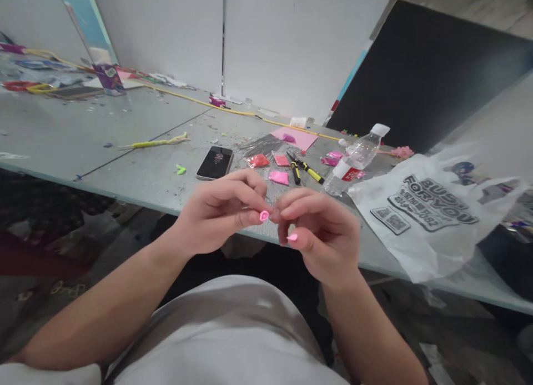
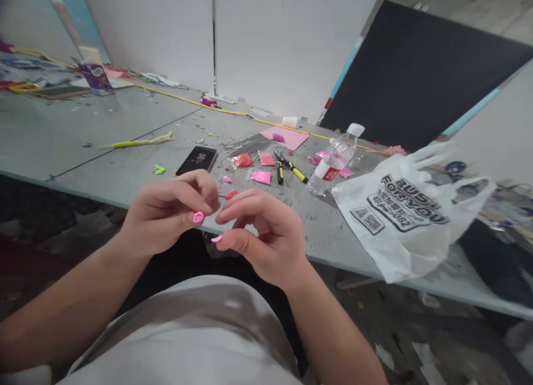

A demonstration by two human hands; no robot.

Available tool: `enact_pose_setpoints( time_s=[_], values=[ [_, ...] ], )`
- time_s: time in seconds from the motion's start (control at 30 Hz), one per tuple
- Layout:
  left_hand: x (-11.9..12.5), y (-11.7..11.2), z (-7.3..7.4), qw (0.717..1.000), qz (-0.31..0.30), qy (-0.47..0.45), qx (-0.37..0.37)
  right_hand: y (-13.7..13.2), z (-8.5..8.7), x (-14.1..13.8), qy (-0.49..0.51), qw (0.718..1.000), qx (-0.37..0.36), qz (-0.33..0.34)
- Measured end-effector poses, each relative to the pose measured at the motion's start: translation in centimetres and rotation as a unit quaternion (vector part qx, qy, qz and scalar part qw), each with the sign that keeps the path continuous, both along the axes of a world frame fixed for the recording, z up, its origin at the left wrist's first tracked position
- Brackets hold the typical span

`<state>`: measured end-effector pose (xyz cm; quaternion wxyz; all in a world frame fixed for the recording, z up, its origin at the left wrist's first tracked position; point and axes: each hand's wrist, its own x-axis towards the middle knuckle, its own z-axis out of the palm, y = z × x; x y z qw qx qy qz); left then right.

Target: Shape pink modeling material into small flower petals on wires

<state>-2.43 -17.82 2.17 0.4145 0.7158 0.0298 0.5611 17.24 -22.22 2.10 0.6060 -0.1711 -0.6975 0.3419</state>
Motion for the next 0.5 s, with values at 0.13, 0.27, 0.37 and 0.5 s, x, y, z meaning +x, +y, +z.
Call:
enact_pose_setpoints(
  time_s=[0.13, 0.27, 0.37, 0.5],
  values=[
    [0.0, -1.4, 0.1, 1.000, -0.013, -0.008, -0.020, -1.3, 0.5, -0.3, -0.003, 0.999, 0.029, -0.031],
    [-0.1, -2.2, 0.3, 1.000, -0.014, -0.006, -0.027, -2.1, 0.8, -0.6, -0.007, 0.997, 0.049, -0.057],
    [-0.1, -2.5, 0.5, 0.999, -0.014, -0.007, -0.033, -2.4, 1.1, -0.7, -0.017, 0.997, 0.061, -0.052],
    [0.0, -2.8, 0.5, 0.998, -0.034, -0.017, -0.045, -2.8, 1.4, -0.9, -0.033, 0.994, 0.082, -0.065]
  ],
)
